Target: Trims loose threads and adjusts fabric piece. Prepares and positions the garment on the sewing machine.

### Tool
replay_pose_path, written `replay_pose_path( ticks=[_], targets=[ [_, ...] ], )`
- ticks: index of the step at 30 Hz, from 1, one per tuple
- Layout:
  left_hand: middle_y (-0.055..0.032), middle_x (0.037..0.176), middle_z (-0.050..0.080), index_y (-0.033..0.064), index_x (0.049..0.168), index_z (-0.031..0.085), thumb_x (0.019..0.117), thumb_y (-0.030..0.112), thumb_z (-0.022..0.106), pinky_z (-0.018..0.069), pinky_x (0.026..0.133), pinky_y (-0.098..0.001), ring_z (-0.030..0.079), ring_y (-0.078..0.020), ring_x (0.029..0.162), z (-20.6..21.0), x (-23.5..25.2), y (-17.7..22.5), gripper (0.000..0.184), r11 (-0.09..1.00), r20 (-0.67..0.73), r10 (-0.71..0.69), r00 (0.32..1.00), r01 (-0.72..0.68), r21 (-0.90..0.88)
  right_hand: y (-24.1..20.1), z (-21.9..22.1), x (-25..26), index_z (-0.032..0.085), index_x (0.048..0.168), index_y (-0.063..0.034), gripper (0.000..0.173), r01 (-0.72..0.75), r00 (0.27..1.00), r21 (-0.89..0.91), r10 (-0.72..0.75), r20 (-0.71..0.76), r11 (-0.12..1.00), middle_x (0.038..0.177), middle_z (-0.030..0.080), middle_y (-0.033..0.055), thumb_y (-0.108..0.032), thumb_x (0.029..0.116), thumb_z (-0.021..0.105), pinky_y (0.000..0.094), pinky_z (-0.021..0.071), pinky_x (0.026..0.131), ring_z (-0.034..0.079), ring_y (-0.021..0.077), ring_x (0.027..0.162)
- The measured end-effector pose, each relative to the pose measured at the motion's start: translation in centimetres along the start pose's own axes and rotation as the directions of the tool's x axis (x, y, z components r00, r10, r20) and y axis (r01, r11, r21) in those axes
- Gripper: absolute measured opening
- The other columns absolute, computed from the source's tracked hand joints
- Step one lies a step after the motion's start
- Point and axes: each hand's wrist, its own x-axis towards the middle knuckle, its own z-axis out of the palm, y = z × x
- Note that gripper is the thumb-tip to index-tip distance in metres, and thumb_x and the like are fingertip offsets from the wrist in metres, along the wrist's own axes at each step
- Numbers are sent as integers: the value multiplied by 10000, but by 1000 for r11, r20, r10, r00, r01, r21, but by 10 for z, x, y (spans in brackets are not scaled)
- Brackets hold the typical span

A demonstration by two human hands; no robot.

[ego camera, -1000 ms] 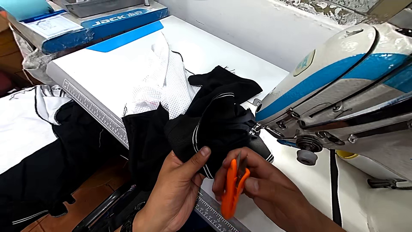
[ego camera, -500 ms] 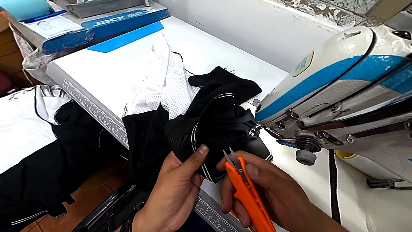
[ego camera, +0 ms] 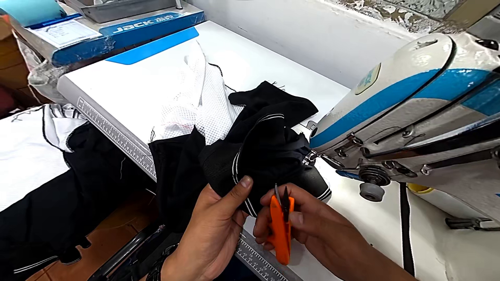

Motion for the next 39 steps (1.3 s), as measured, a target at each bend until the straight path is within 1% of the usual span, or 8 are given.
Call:
replay_pose_path(
  ticks=[4,8,18,26,29,33,37,39],
  targets=[
    [-205,1058,719,40,1188,649,959,61,679,639,823,-394,754,-245,907,1,0,0,231,1000,-21,1,1000,-1,4,-4,2,-1,528,1296,-69,319,-19,999,-56,16,-45,998,998,712,84,-256,1092,368,293,613,695,718,172,853],
    [-211,1063,717,29,1187,644,952,49,684,635,839,-405,753,-257,914,2,0,0,239,1000,-25,4,1000,-5,-10,-6,4,-2,527,1282,-67,297,-35,998,-107,29,-54,994,941,710,62,-240,1097,372,260,597,599,702,139,739],
    [-213,1061,714,29,1191,638,961,43,669,636,834,-401,752,-252,912,2,0,0,232,1000,-23,-3,1000,3,-11,-7,7,-2,515,1291,-53,311,-31,997,-156,20,-69,987,966,708,64,-255,1113,359,243,587,595,694,124,746],
    [-212,1069,713,36,1200,637,961,53,673,636,834,-403,752,-252,919,1,0,1,242,1000,-2,0,1000,0,-3,-12,12,-2,512,1274,-61,302,-67,993,-206,44,-112,976,957,717,64,-264,1116,354,239,585,557,688,117,689],
    [-212,1051,714,39,1197,633,965,59,671,641,814,-393,754,-248,893,1,-1,-1,237,1000,-11,11,1000,-11,-2,-11,15,0,524,1256,-56,290,-58,988,-265,17,-153,962,974,725,60,-244,1115,355,253,599,607,701,124,740],
    [-214,1027,712,38,1192,625,971,66,665,642,774,-364,752,-236,855,2,-1,-2,226,1000,-35,27,999,-27,4,-4,17,3,513,1271,-41,270,-32,983,-359,-34,-178,933,1069,724,72,-190,1112,353,313,628,786,728,171,927],
    [-213,984,711,42,1163,661,900,66,754,637,750,-352,739,-222,823,3,-1,-1,280,999,-15,7,1000,-6,43,-1,19,5,528,1234,-55,258,-56,980,-393,-25,-197,918,1040,718,53,-192,1113,348,290,626,755,724,149,892],
    [-204,907,705,47,1118,686,855,62,799,635,670,-341,723,-205,738,6,0,-1,286,997,-39,2,999,1,77,0,20,5,531,1203,-61,244,-55,981,-403,-26,-192,913,1029,719,44,-199,1114,351,283,621,755,720,138,889]
  ],
)
